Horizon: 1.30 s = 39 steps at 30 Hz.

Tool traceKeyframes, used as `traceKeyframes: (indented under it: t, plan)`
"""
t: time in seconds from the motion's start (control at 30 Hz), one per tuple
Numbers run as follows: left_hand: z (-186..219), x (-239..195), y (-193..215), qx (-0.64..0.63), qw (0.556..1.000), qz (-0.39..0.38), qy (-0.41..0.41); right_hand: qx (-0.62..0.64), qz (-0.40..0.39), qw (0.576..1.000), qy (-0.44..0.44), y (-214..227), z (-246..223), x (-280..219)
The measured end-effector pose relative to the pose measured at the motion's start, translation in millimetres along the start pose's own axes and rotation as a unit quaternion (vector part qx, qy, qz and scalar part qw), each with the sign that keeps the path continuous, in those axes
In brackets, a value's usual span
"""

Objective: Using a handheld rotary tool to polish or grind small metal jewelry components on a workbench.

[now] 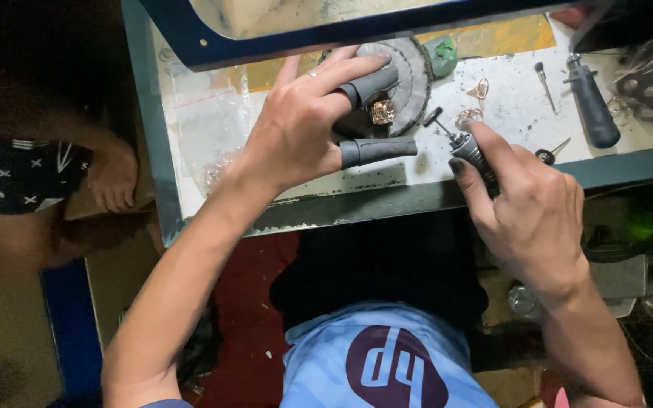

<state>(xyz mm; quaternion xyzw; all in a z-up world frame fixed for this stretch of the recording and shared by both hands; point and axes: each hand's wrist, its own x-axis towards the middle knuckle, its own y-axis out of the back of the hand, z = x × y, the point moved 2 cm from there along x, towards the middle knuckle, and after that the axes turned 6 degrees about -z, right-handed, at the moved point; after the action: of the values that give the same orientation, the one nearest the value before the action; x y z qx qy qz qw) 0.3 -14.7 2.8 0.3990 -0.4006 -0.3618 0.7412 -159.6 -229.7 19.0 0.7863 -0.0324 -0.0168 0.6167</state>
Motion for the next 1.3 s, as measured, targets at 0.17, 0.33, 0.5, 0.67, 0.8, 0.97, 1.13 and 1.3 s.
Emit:
traceKeyframes:
  t: [0.17,0.33,0.5,0.67,0.8,0.97,1.13,1.3]
  plan:
    - [8.9,10.3,-0.9,-0.016,1.000,-0.013,0.016,-0.008,0.008,1.000,0.008,-1.5,-0.1,2.1]
    - [15.2,8.7,3.1,-0.071,0.997,-0.012,0.035,-0.017,0.009,1.000,0.002,-2.1,4.3,3.3]
    - [13.7,1.8,7.6,-0.058,0.998,-0.015,0.035,-0.017,-0.002,0.999,-0.041,5.5,9.7,12.6]
    - [12.9,6.2,10.0,-0.016,0.999,-0.039,0.030,-0.085,0.028,0.995,-0.035,9.1,15.3,36.4]
    - [10.0,4.5,8.8,-0.020,0.998,-0.049,0.029,-0.086,-0.018,0.992,-0.091,9.1,9.8,54.4]
    - [7.8,3.0,7.4,-0.014,0.999,-0.040,0.022,-0.069,-0.011,0.995,-0.073,6.7,5.2,54.9]
    - [7.2,2.3,7.0,-0.012,1.000,-0.026,0.010,-0.064,-0.006,0.996,-0.068,6.7,7.4,55.5]
    - [8.2,2.6,7.5,-0.016,0.999,-0.032,0.021,-0.067,0.006,0.997,-0.044,4.3,8.8,55.9]
